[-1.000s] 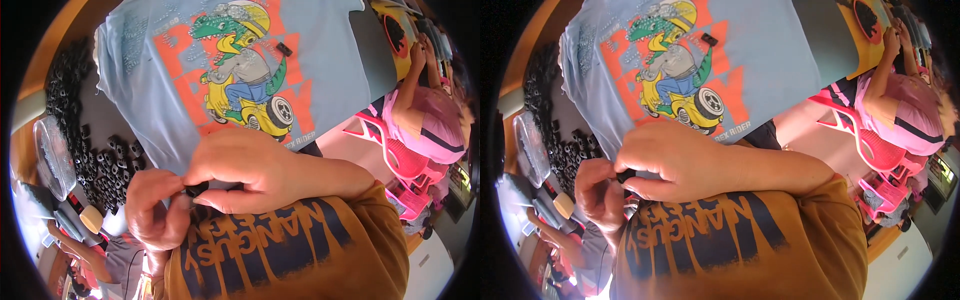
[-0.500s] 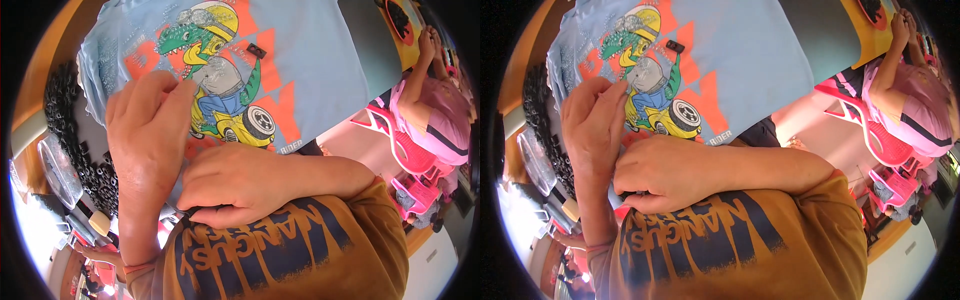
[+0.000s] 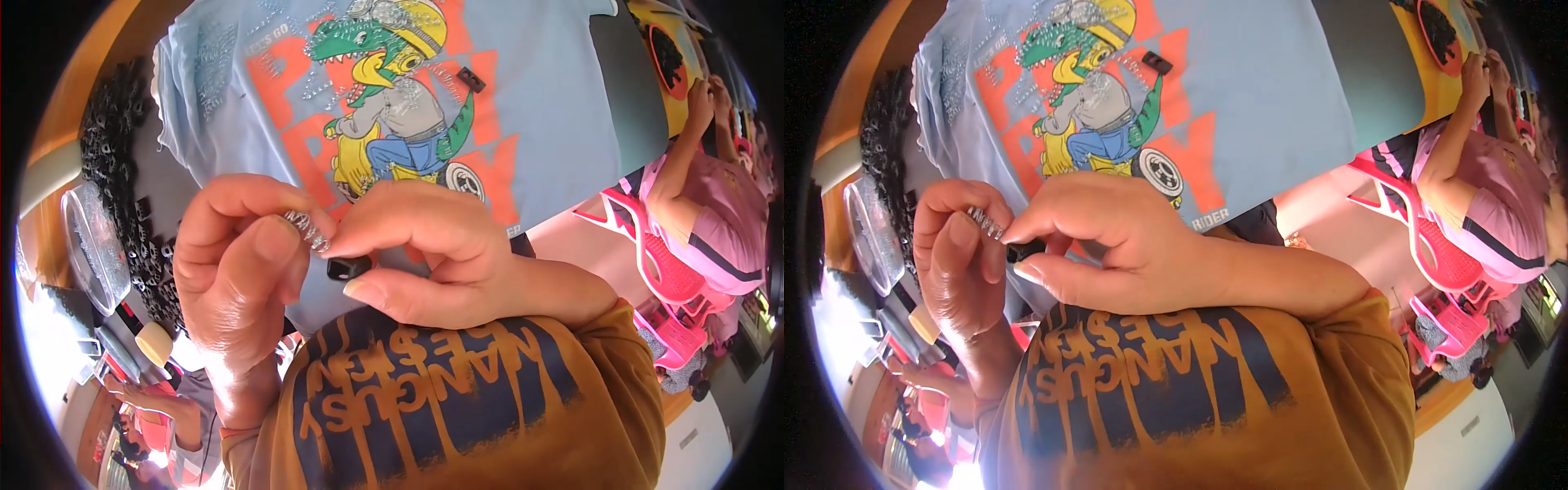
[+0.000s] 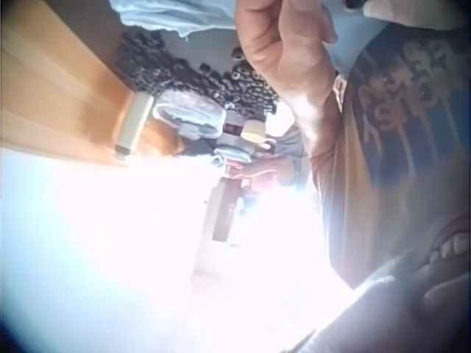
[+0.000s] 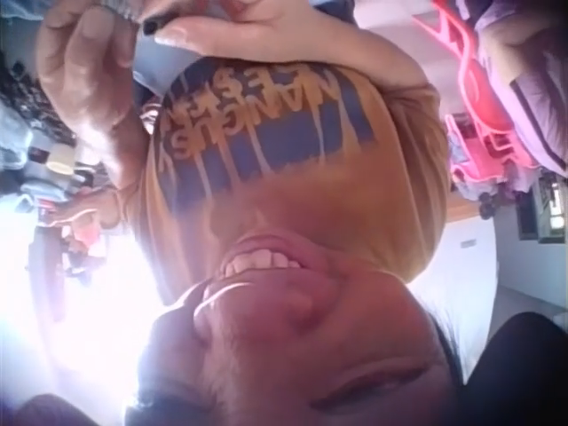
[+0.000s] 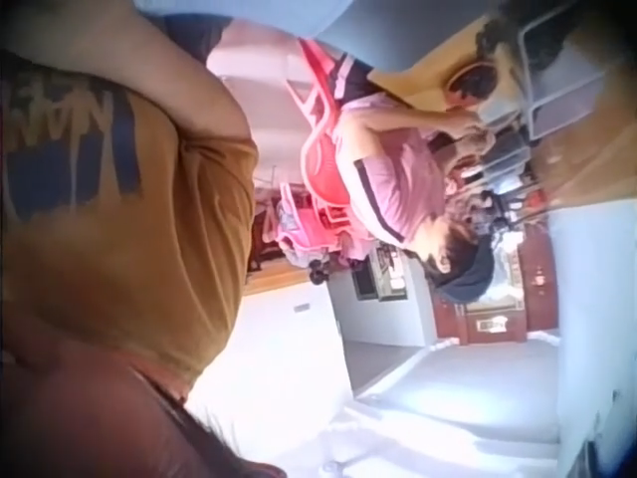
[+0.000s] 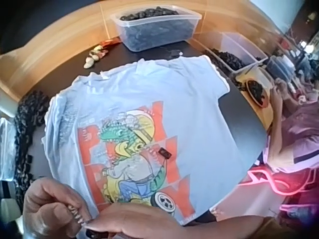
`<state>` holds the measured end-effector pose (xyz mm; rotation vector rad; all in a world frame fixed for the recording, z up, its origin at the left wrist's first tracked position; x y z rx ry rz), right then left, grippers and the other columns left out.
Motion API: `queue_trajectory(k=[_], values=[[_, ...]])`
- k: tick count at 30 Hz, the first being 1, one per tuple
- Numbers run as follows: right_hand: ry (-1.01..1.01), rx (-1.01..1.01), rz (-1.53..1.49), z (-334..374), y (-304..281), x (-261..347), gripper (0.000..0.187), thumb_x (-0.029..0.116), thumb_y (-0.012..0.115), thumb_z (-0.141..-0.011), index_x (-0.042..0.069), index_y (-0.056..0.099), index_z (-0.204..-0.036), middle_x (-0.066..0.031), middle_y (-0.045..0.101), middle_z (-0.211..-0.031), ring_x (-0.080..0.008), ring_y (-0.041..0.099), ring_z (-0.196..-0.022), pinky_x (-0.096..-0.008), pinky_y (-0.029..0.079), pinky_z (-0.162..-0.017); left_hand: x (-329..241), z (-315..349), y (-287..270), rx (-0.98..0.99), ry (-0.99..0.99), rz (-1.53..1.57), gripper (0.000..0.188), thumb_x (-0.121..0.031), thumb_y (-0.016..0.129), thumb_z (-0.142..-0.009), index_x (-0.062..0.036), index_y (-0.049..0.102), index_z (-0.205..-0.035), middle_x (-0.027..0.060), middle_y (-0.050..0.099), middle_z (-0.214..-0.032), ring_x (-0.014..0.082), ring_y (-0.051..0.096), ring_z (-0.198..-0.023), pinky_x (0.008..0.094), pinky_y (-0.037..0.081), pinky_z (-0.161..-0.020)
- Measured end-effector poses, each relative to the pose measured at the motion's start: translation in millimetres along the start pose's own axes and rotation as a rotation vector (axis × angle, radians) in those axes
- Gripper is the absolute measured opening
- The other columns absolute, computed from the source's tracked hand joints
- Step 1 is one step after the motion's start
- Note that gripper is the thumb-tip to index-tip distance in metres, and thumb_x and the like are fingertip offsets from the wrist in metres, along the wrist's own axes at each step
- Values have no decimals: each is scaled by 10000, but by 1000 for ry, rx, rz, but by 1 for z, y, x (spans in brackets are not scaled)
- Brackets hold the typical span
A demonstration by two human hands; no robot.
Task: Assembling small plastic cord locks by inserting springs into the plastic housings by hand.
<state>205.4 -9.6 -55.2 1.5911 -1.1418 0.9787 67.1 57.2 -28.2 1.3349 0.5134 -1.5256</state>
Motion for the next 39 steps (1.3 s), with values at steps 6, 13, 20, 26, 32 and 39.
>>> queue_trajectory(k=[6, 13, 20, 26, 32, 39], values=[[127, 14, -123, -1, 6, -4, 231, 1, 550, -878, -45, 561, -1103, -110, 609, -989, -157, 580, -874, -281, 447, -724, 4, 6, -6, 29, 44, 118, 163, -99, 600, -852, 27, 572, -952, 93, 592, -866, 72, 463, -641, 195, 354, -563], [370, -50, -439, -5, 20, -7, 249, 14, 475, -923, -6, 494, -1171, -102, 583, -1056, -156, 567, -988, -313, 470, -868, 6, 11, -21, -15, 97, 20, 146, -98, 591, -848, 0, 595, -956, 82, 564, -934, 72, 460, -707, 193, 340, -583], [374, -105, -564, -16, 20, 1, 257, 10, 475, -906, 22, 509, -1160, -89, 581, -995, -135, 564, -869, -276, 457, -757, 8, 12, -19, 11, 27, 259, 167, -104, 612, -830, -19, 605, -973, 82, 544, -1011, 92, 474, -781, 219, 380, -668], [595, -26, -354, -18, 23, 1, 237, 91, 446, -917, 22, 574, -1104, -29, 516, -858, -91, 471, -730, -242, 383, -667, 3, 16, -17, 1, 36, 229, 149, -127, 638, -820, -22, 621, -924, 83, 549, -1025, 91, 472, -777, 218, 374, -678], [616, -25, -473, -19, 29, 2, 213, 153, 482, -945, 17, 596, -1062, 12, 501, -826, -71, 440, -713, -237, 377, -657, 2, 18, -14, -52, 111, 126, 140, -116, 643, -819, -27, 629, -926, 79, 553, -1027, 81, 468, -768, 216, 371, -684], [614, -36, -553, -21, 31, 1, 139, 121, 549, -932, 17, 583, -1017, 26, 505, -807, -47, 419, -698, -211, 358, -616, -3, 19, -12, -68, 170, 36, 127, -82, 609, -834, -3, 624, -932, 81, 549, -1017, 88, 478, -772, 229, 392, -692]])
Point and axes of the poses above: each hand's wrist, its own z-axis away from the middle knuckle, its own y-axis out of the palm, x = y × z, the point moved 5 cm from there along -z, towards the middle knuckle
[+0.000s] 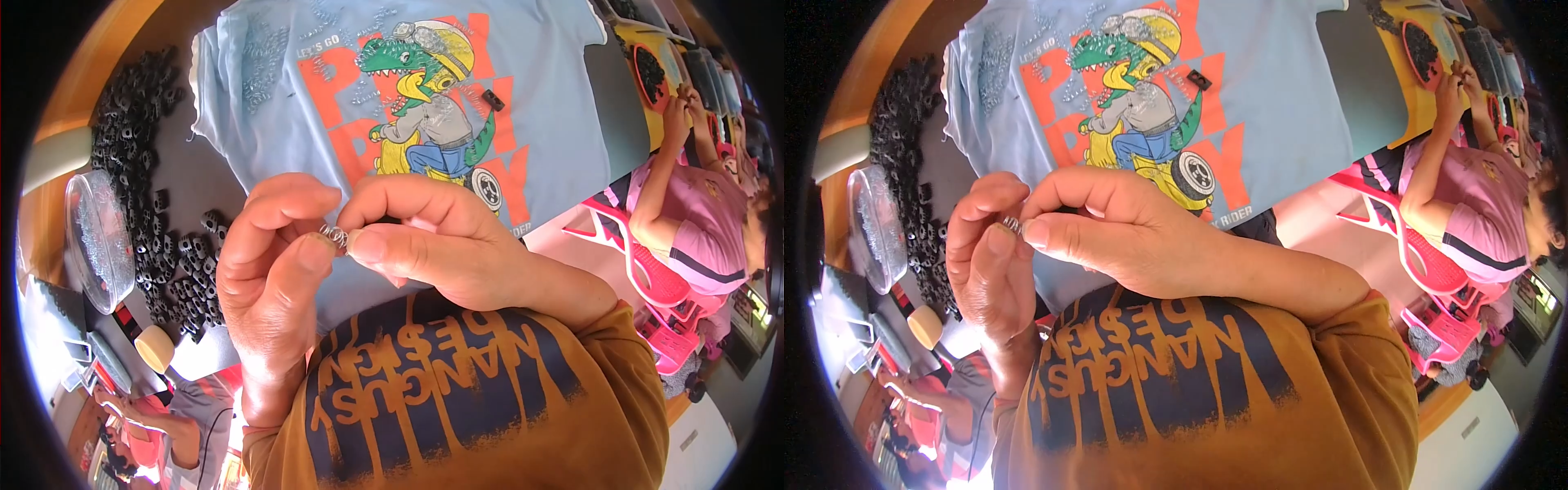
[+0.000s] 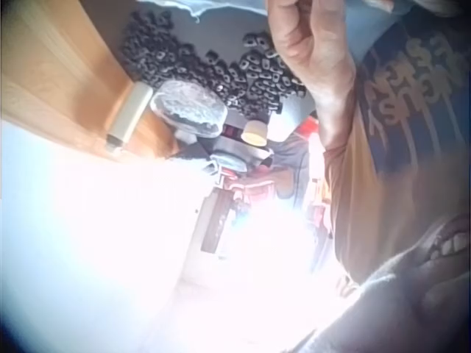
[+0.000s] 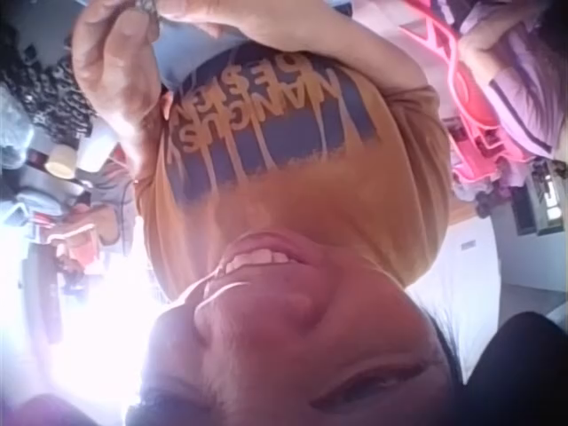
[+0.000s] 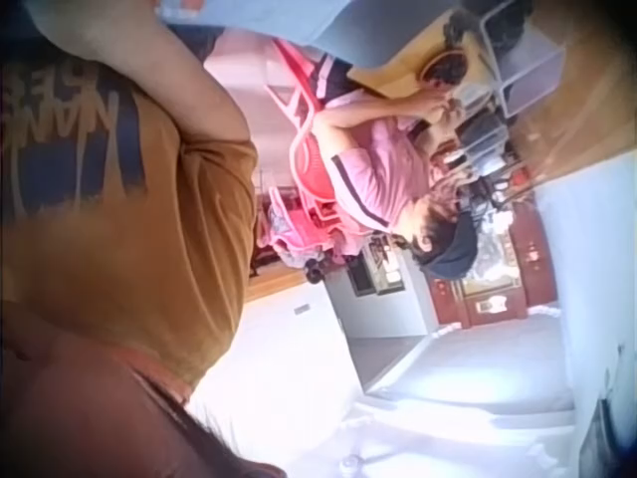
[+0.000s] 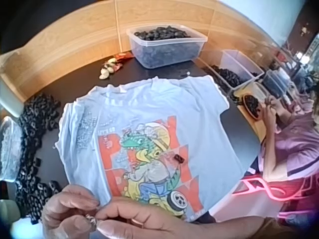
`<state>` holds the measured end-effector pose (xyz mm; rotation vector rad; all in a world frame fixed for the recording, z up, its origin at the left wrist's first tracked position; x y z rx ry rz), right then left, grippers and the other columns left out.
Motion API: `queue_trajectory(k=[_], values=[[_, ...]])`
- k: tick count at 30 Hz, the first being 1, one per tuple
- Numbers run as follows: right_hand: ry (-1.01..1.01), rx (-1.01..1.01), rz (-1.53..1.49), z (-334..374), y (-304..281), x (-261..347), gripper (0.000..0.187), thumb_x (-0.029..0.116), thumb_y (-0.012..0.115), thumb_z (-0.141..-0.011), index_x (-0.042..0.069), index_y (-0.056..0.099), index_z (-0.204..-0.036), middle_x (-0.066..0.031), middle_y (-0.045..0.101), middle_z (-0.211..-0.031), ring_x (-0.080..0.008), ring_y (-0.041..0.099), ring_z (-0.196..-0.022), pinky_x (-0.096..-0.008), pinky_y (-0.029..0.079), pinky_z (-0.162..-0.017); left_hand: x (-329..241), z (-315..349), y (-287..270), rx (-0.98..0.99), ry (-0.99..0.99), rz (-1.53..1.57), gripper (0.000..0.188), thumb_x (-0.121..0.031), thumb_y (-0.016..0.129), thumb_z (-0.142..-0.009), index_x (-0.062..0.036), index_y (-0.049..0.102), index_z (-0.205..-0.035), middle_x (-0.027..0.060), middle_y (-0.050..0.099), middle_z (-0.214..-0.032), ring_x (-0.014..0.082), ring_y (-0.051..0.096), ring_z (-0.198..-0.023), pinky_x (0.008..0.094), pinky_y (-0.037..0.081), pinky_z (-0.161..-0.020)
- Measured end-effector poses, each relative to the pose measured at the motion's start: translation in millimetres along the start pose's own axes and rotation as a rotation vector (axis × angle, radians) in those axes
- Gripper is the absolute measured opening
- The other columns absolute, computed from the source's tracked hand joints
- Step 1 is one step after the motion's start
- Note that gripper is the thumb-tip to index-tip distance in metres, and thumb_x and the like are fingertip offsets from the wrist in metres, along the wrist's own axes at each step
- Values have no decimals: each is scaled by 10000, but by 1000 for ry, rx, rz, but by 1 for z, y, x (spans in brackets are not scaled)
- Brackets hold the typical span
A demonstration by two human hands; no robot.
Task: Assembling small plastic cord locks by inserting springs into the plastic housings by hand.
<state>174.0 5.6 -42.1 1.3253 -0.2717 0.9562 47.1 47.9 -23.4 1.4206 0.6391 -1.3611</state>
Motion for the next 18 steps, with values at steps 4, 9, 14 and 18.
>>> queue_trajectory(k=[4, 9, 14, 18], values=[[11, 23, 23, 0, 0, 2, 125, 115, 549, -931, 16, 577, -1002, 25, 512, -821, -46, 420, -693, -211, 356, -607, -5, -1, -1, 56, 61, -86, 120, -54, 586, -847, 23, 609, -936, 69, 524, -963, 105, 482, -782, 242, 410, -718], [-173, -30, 270, -4, -4, 7, 115, 69, 575, -906, 6, 572, -1002, -3, 521, -844, -48, 436, -694, -212, 355, -599, -7, 0, -5, 49, 122, -255, 103, -66, 593, -854, 22, 582, -908, 52, 489, -909, 104, 466, -781, 216, 378, -721], [-569, -22, 838, 0, -2, 26, 146, 18, 614, -869, -5, 577, -1008, -36, 529, -878, -64, 473, -734, -204, 366, -611, 1, 4, -8, 7, -42, -92, 178, -161, 597, -889, 2, 534, -851, 27, 475, -876, 68, 398, -719, 195, 317, -645], [-404, -181, 684, -3, -8, 21, 238, -38, 609, -857, -22, 538, -1083, -46, 546, -919, -70, 503, -711, -199, 391, -603, -1, 4, -8, 15, -40, -38, 208, -198, 593, -896, -1, 544, -853, 24, 483, -868, 56, 391, -701, 191, 313, -617]])
Point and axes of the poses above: each hand's wrist, its own z-axis away from the middle knuckle, its own y-axis out of the palm, x = y × z, the point moved 5 cm from there along -z, towards the middle knuckle
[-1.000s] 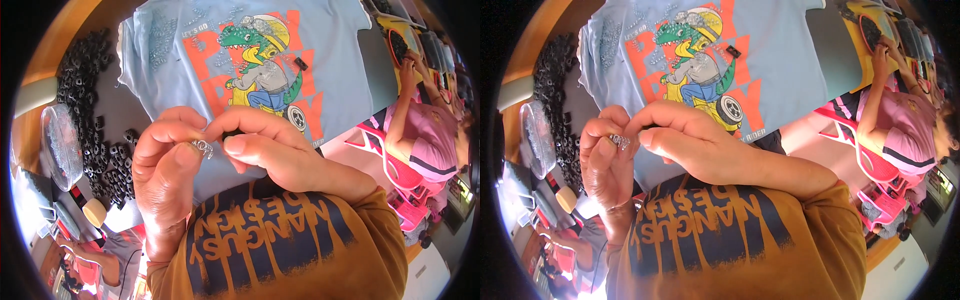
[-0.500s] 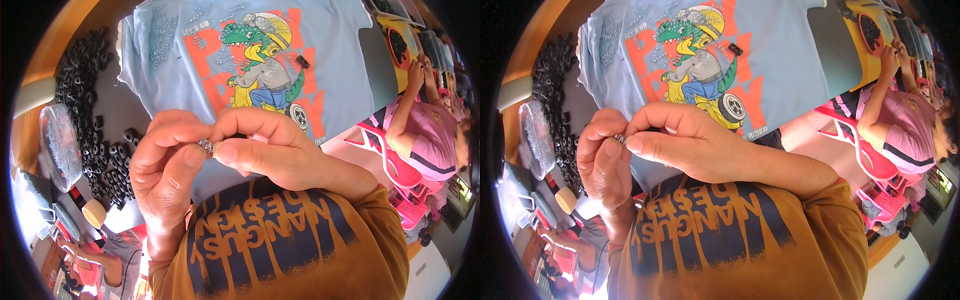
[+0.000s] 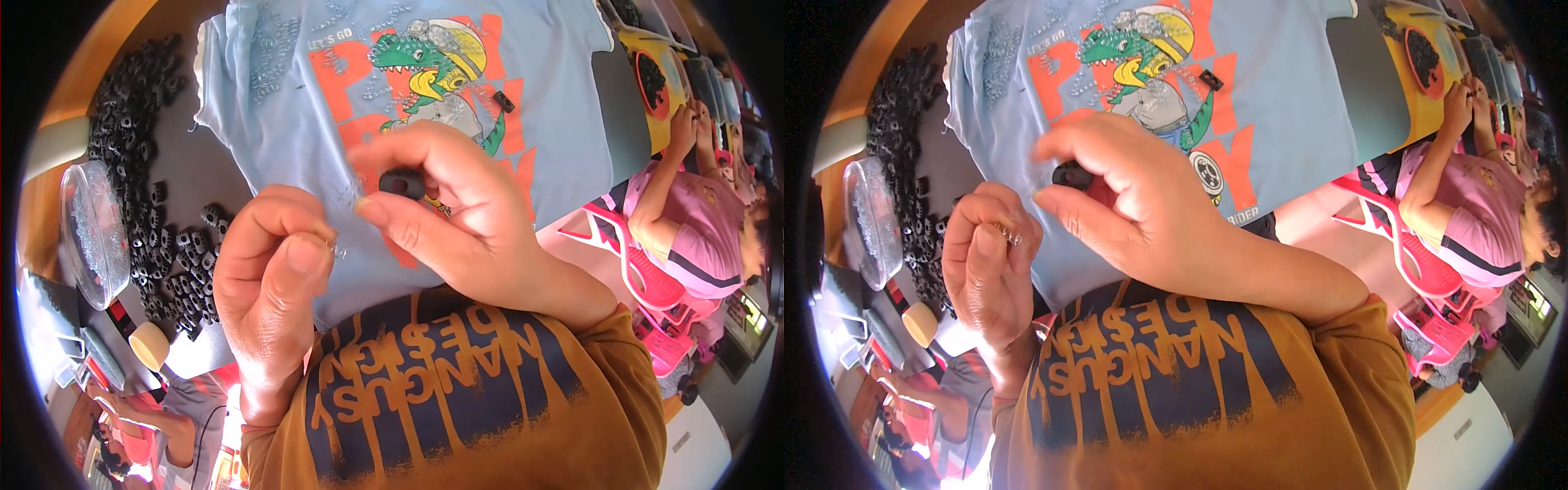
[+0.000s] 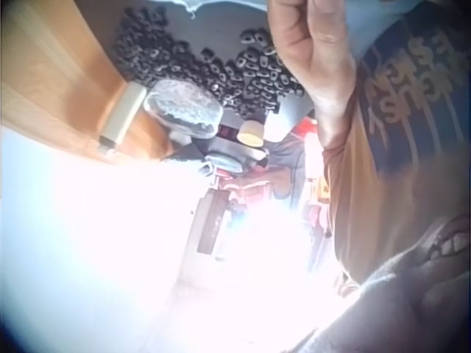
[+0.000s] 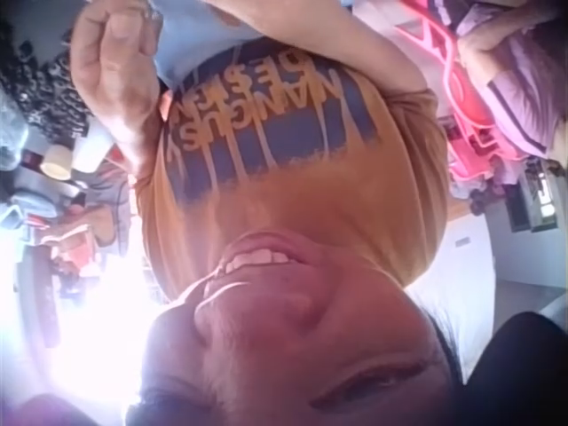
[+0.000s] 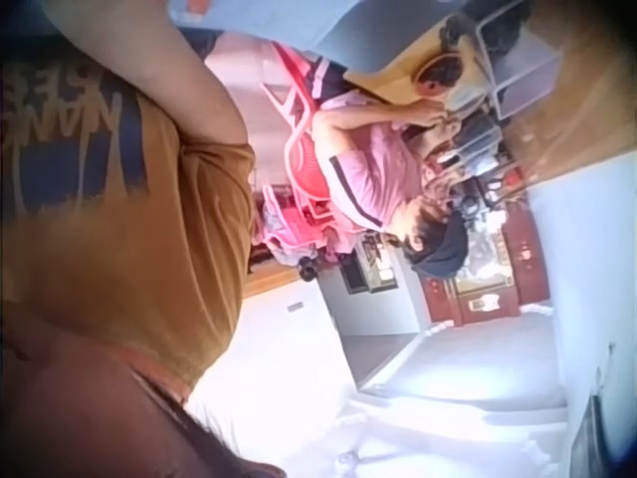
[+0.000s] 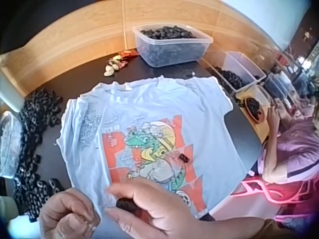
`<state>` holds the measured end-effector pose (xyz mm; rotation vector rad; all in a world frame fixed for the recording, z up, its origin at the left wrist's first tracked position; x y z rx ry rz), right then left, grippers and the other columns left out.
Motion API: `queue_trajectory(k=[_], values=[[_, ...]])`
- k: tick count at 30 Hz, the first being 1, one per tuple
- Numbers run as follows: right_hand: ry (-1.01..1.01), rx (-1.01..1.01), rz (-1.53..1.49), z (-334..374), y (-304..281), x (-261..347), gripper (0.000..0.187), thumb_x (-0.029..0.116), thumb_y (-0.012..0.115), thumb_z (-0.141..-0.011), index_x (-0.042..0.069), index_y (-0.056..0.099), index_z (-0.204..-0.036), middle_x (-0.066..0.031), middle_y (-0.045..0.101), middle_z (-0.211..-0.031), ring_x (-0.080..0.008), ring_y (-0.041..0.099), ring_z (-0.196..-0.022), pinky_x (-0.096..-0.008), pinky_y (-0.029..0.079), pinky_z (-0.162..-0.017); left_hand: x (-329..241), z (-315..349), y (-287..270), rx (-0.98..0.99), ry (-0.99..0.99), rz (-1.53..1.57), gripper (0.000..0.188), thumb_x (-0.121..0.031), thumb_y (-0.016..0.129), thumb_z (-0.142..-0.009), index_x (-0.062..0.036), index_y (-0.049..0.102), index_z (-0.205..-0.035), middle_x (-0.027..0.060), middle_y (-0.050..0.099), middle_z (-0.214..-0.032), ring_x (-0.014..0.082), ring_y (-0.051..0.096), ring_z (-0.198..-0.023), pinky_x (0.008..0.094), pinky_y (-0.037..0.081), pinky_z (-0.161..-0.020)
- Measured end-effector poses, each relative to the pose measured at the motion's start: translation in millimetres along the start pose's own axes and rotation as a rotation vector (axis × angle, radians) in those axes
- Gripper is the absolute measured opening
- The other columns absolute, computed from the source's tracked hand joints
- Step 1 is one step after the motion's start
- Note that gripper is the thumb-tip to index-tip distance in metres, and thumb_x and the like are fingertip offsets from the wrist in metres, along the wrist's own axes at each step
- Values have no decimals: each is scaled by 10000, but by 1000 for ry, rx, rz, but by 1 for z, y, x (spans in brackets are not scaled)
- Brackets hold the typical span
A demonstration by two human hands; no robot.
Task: Assembling small plastic cord locks by inserting springs into the plastic housings by hand.
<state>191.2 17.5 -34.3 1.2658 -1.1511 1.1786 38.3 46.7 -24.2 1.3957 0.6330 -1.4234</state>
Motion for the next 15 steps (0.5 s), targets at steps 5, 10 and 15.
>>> queue_trajectory(k=[5, 10, 15], values=[[18, -9, -225, 3, 3, 1, 392, -102, 617, -822, -29, 467, -1177, -77, 580, -921, -77, 559, -694, -204, 455, -606, -2, 0, -4, -39, 2, -11, 210, -199, 600, -889, 6, 563, -865, 31, 500, -878, 48, 392, -683, 184, 308, -591], [92, 78, -303, 6, 7, 2, 252, 191, 550, -946, -52, 603, -986, -61, 605, -743, -89, 539, -597, -218, 435, -528, -4, 2, -4, -18, 35, -44, 152, -136, 608, -874, 12, 578, -886, 38, 499, -889, 65, 430, -743, 190, 335, -652], [335, 75, -502, 7, 16, -7, 259, 271, 555, -952, 23, 626, -923, 6, 539, -690, -49, 471, -580, -202, 365, -507, -6, 4, -4, 6, 96, -48, 104, -72, 615, -855, 14, 594, -909, 49, 500, -919, 91, 455, -798, 207, 357, -724]])
Point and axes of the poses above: each hand's wrist, its own z-axis away from the middle knuckle, its own y-axis out of the palm, x = y × z, the point moved 5 cm from there along -z, towards the middle knuckle
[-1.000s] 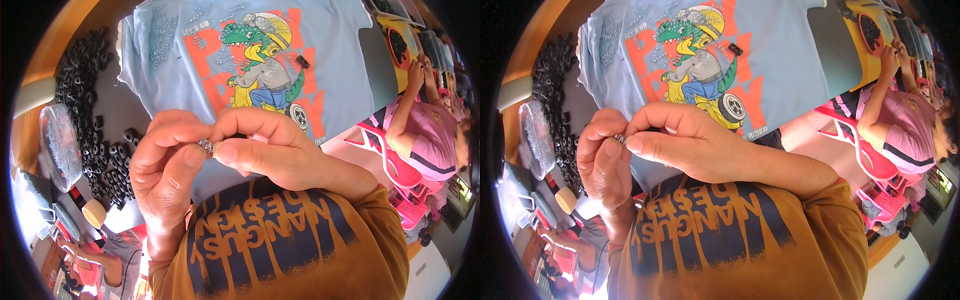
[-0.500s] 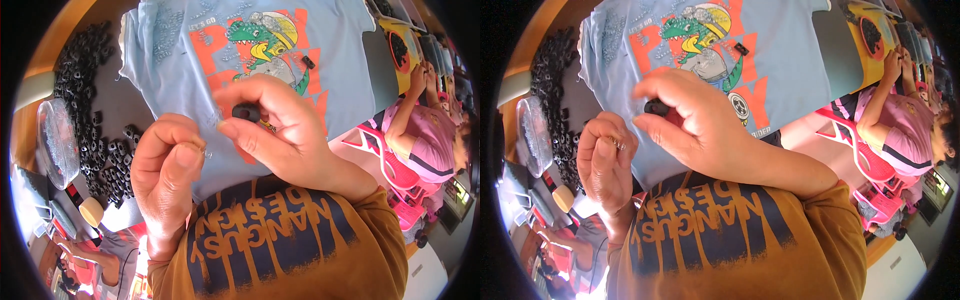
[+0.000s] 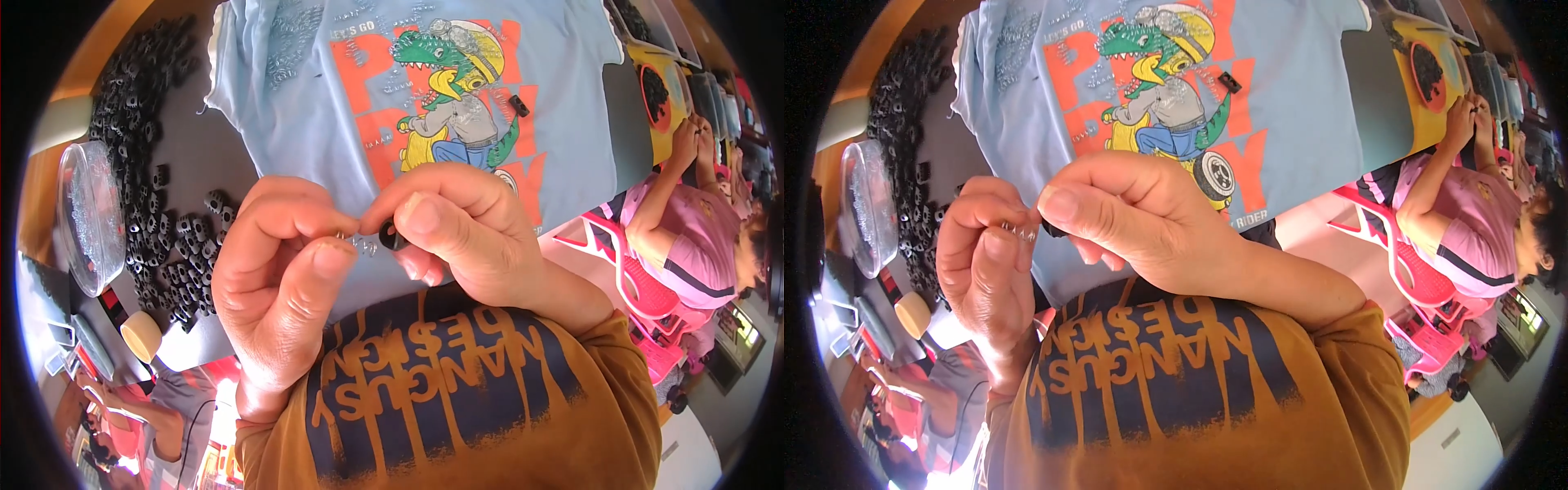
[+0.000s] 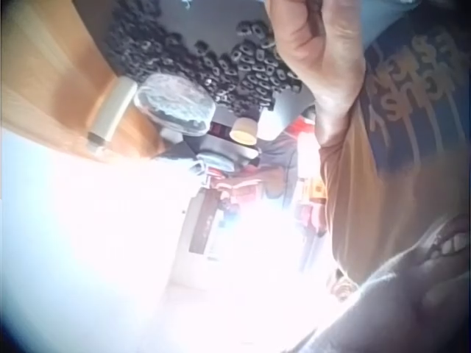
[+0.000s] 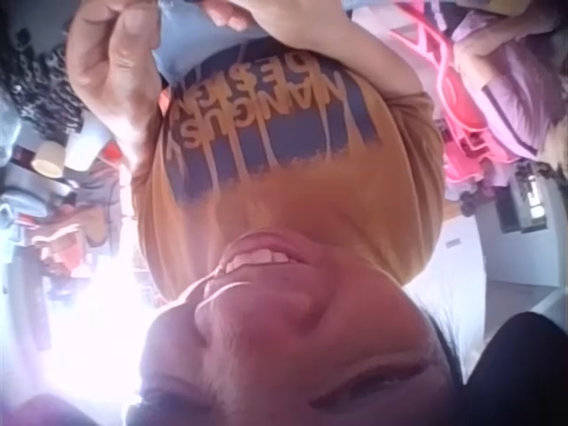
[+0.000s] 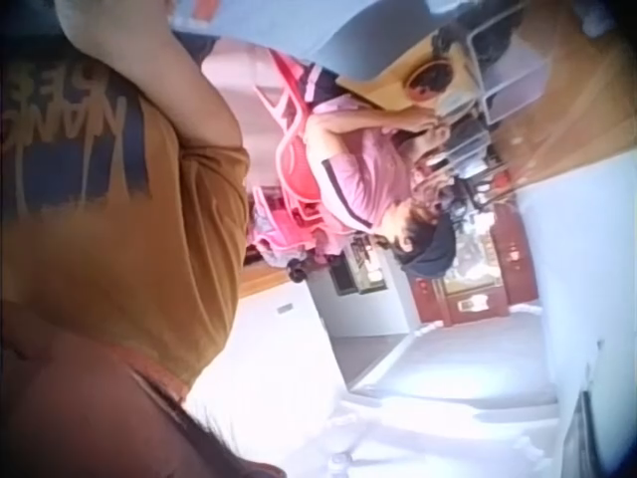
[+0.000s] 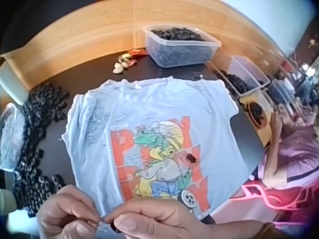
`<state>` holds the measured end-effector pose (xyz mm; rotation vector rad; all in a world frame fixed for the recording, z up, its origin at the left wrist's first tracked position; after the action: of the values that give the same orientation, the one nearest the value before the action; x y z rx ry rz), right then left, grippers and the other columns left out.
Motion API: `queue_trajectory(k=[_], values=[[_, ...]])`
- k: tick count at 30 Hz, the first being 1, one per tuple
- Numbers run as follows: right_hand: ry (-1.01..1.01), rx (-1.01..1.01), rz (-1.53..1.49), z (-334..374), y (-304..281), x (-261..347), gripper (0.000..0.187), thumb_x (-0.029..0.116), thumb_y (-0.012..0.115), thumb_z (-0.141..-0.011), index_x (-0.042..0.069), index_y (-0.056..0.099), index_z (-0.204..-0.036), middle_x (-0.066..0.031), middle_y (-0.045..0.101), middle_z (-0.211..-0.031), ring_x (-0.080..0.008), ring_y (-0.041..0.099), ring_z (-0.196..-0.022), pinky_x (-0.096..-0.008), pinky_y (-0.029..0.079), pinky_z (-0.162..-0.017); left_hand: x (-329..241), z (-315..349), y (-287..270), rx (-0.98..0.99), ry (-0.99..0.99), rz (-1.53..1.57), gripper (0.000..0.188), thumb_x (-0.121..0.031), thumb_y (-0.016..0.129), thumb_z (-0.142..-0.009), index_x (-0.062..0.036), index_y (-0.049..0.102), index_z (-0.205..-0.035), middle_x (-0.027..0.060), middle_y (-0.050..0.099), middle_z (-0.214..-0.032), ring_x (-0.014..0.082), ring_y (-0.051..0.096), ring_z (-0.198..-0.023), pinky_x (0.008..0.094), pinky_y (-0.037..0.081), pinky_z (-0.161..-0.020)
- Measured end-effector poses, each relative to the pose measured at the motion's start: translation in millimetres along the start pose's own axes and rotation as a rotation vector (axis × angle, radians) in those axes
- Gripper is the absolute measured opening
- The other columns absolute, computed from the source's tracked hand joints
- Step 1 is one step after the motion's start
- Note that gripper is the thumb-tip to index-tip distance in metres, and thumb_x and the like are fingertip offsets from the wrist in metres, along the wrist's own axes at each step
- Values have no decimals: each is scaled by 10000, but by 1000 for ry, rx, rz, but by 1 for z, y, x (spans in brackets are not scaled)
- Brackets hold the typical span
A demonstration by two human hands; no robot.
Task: Assembling small plastic cord locks by inserting springs into the plastic housings by hand.
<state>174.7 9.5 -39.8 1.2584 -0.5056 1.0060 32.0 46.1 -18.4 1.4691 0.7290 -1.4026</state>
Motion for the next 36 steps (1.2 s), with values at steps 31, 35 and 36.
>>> queue_trajectory(k=[31, 35, 36], values=[[91, 245, 190, -7, 40, -31, 178, 38, 523, -938, -34, 566, -1094, -67, 625, -991, -99, 590, -905, -240, 473, -796, -11, 53, -44, -93, 981, -1124, 250, -115, 720, -672, -82, 715, -920, 33, 596, -971, 118, 475, -621, 261, 400, -533], [-3, 272, 347, -11, 46, -28, 175, 57, 548, -928, -32, 575, -1077, -68, 626, -974, -101, 595, -864, -242, 472, -737, -12, 56, -52, -107, 942, -1138, 302, -83, 693, -670, -86, 703, -972, 36, 598, -984, 116, 481, -635, 256, 408, -554], [8, 287, 382, -13, 47, -28, 175, 57, 548, -928, -32, 575, -1077, -68, 626, -974, -101, 595, -864, -242, 472, -737, -13, 56, -53, -111, 945, -1138, 302, -83, 693, -670, -86, 703, -972, 36, 598, -984, 116, 481, -635, 256, 408, -554]])
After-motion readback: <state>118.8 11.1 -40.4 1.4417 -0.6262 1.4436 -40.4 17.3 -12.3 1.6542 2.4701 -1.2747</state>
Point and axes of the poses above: each hand's wrist, its own z-axis away from the middle knuckle, its own y-axis out of the palm, x = y × z, the point moved 5 cm from there along -z, towards the middle knuckle
